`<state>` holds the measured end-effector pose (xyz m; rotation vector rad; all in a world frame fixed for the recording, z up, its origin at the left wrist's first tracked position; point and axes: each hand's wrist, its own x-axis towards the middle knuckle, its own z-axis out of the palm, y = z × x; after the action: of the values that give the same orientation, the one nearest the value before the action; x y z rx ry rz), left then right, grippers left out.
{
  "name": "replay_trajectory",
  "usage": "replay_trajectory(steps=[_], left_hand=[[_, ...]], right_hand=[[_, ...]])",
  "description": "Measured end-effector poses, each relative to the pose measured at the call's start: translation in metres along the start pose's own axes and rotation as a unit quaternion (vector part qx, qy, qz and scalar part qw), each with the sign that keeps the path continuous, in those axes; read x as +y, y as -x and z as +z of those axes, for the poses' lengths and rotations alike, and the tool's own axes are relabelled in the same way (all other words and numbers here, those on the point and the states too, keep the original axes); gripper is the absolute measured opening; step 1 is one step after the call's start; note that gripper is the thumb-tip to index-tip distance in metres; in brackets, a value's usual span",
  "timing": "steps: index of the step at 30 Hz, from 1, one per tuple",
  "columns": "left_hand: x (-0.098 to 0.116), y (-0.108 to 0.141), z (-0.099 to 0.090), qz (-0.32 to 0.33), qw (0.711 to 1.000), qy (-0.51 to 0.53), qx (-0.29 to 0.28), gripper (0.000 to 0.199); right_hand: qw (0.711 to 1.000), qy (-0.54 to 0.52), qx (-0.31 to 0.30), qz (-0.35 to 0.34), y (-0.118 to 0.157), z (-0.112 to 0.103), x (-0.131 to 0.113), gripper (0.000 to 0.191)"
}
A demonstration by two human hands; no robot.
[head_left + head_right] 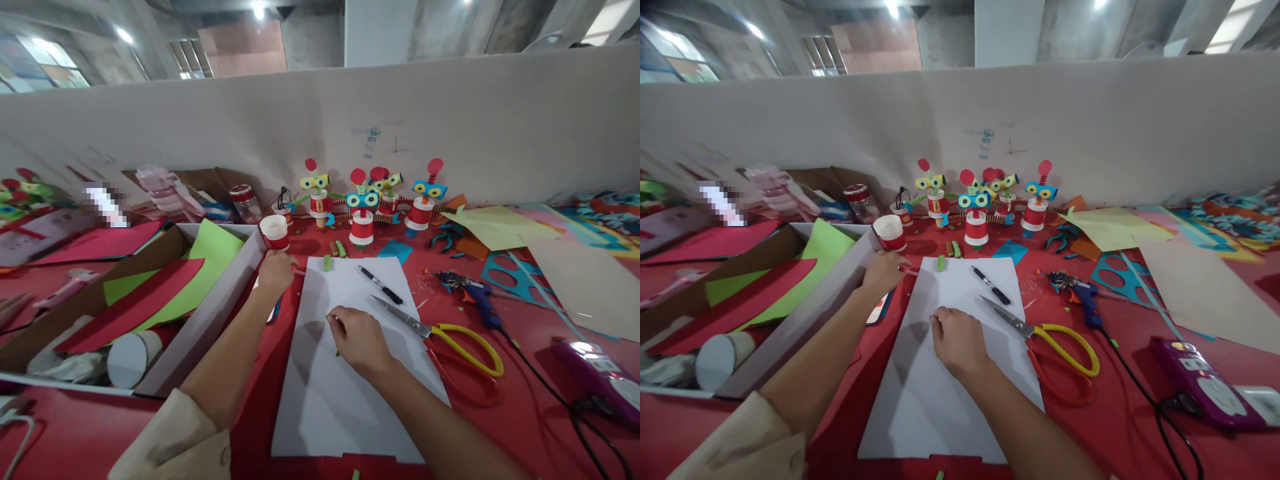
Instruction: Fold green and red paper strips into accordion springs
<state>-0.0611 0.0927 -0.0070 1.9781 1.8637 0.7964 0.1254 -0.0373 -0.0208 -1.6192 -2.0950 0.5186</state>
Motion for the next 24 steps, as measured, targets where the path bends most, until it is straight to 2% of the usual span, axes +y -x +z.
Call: replay_trajectory(steps=[7,9,12,14,16,18,20,22,24], left_hand=[[-0.005,-0.004,0.000,0.006,0.999,0.023,-0.026,0.014],[-0.001,-0.002,-0.003,0.002,0.998,0.043,-0.039,0.005],[0.013,0.011,-0.008,-0.009,0.988,0.124,-0.090,0.017],[0.026,0.026,-0.011,-0.037,0.939,0.295,-0.171,0.026],[0.039,0.044,-0.013,-0.051,0.905,0.372,-0.200,0.028],[0.049,0.059,-0.013,-0.059,0.893,0.400,-0.199,0.025],[0.056,0.070,-0.010,-0.060,0.898,0.398,-0.180,0.022],[0.059,0.079,-0.006,-0.041,0.918,0.371,-0.136,0.017],[0.060,0.085,-0.001,-0.005,0.941,0.327,-0.087,0.014]], right_hand=[[1.000,0.010,-0.005,0.004,0.001,0.003,0.002,0.023],[1.000,-0.027,0.007,0.013,-0.001,0.005,0.003,0.021],[0.985,-0.155,0.062,0.050,-0.005,0.006,0.005,0.022],[0.955,-0.265,0.106,0.073,-0.008,0.005,0.007,0.026],[0.916,-0.370,0.131,0.079,-0.011,0.003,0.008,0.028],[0.880,-0.449,0.135,0.069,-0.013,-0.001,0.008,0.032],[0.859,-0.491,0.135,0.051,-0.013,-0.004,0.007,0.033],[0.853,-0.502,0.143,0.029,-0.012,-0.005,0.005,0.034],[0.860,-0.487,0.153,0.009,-0.011,-0.006,0.003,0.030]])
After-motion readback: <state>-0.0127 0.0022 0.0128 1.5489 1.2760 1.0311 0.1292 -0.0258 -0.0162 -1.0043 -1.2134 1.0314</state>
